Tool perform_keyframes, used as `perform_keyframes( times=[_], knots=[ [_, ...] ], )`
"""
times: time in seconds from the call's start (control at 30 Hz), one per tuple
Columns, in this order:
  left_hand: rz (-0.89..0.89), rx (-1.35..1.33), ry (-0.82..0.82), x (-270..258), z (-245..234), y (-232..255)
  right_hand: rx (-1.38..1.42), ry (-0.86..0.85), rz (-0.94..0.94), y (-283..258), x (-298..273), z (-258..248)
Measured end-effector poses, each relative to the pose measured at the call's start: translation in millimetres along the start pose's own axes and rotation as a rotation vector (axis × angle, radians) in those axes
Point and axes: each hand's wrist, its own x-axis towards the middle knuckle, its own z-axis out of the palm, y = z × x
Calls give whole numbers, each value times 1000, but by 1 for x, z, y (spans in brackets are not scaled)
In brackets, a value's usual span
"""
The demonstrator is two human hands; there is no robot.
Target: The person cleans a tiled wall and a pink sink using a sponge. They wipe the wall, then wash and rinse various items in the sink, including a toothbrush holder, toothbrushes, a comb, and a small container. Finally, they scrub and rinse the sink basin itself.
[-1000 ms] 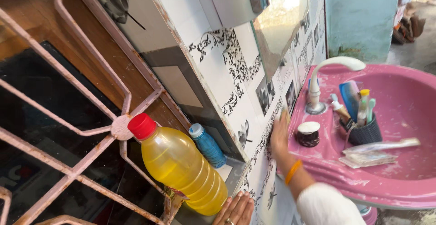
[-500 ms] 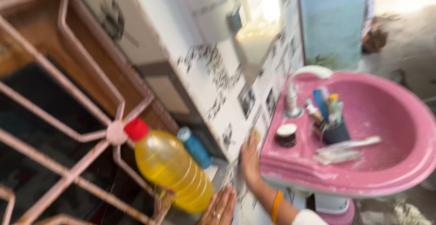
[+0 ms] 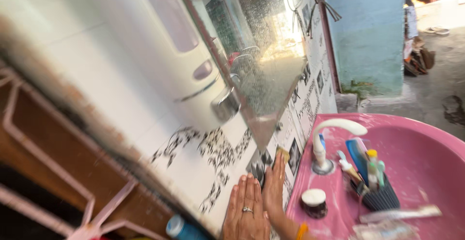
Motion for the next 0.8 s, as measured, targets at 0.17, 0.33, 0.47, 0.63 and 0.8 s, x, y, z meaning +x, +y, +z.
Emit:
perform_keyframes(
  times=[0.17,0.33,0.47,0.63,0.8],
  knots=[
    [-42,78,92,33,-2,-3,19,-37,-82,15,22,-2],
    [27,112,-44,50,12,-8,26,9,-170,8,41,1],
    [84,147,-93,65,26,-8,-25,98,-271,11,74,7],
    [73,115,-182,73,21,-3,29,166,302,61,55,-1],
    [9,114,-224,90,0,4,1,-5,128,56,0,-4]
  ],
)
